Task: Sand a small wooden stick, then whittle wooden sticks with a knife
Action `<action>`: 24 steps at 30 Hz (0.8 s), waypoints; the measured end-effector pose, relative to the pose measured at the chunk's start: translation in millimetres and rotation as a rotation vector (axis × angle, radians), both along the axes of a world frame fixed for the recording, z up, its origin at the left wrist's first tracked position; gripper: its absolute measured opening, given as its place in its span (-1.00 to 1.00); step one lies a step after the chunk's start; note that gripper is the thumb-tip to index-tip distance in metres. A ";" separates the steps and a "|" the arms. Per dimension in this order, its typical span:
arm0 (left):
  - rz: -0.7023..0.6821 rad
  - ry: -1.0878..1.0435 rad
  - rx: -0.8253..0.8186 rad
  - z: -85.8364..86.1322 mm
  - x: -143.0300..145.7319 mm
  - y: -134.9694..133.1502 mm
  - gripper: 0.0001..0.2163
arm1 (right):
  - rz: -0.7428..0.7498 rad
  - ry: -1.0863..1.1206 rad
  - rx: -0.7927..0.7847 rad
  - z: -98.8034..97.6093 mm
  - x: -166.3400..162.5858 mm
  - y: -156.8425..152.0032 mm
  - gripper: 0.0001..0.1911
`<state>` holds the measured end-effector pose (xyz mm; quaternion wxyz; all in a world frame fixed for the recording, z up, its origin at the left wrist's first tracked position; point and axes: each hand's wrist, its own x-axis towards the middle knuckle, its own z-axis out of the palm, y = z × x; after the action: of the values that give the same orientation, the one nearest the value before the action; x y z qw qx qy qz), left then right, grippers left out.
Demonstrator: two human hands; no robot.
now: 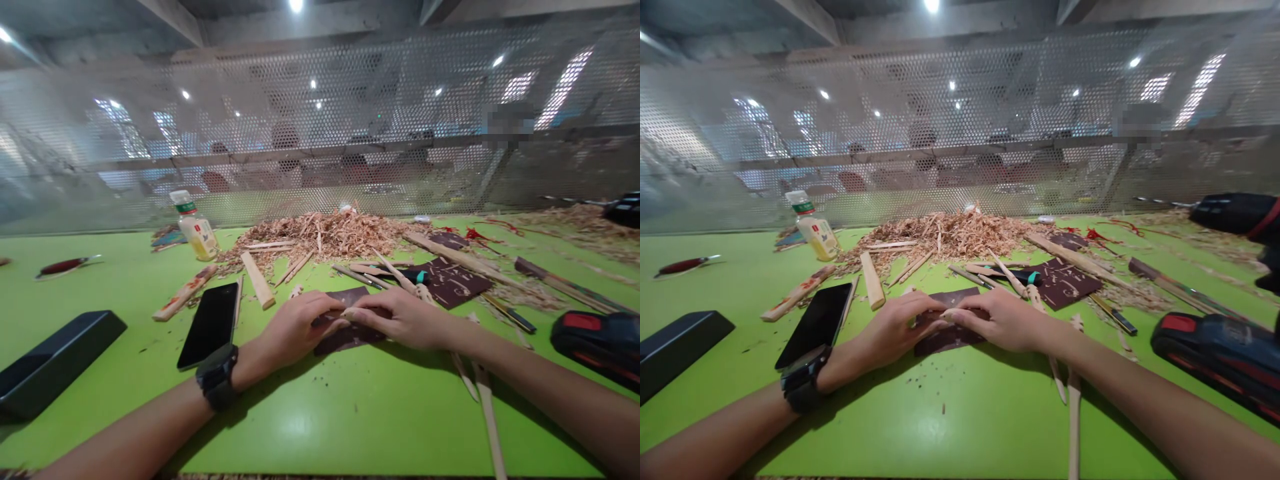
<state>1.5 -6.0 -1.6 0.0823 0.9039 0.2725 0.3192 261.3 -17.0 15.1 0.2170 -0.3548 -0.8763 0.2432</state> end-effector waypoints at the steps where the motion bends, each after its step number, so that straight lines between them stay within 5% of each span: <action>1: -0.003 -0.005 0.010 0.0 -0.2 0.2 -0.82 | 0.004 0.003 0.000 0.1 1.2 1.5 -0.47; 7: 0.048 -0.014 0.037 6.3 -1.9 1.5 -0.78 | -0.028 0.015 -0.037 -2.7 14.4 16.5 -0.42; 24: 0.076 0.249 -0.138 6.1 -0.2 1.1 -0.77 | -0.025 -0.100 0.181 -8.6 5.3 8.9 -0.55</action>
<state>1.3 -4.9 4.5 0.0979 0.9177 0.3360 0.1881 266.6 -8.1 6.4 0.2071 -0.3562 -0.9000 0.1422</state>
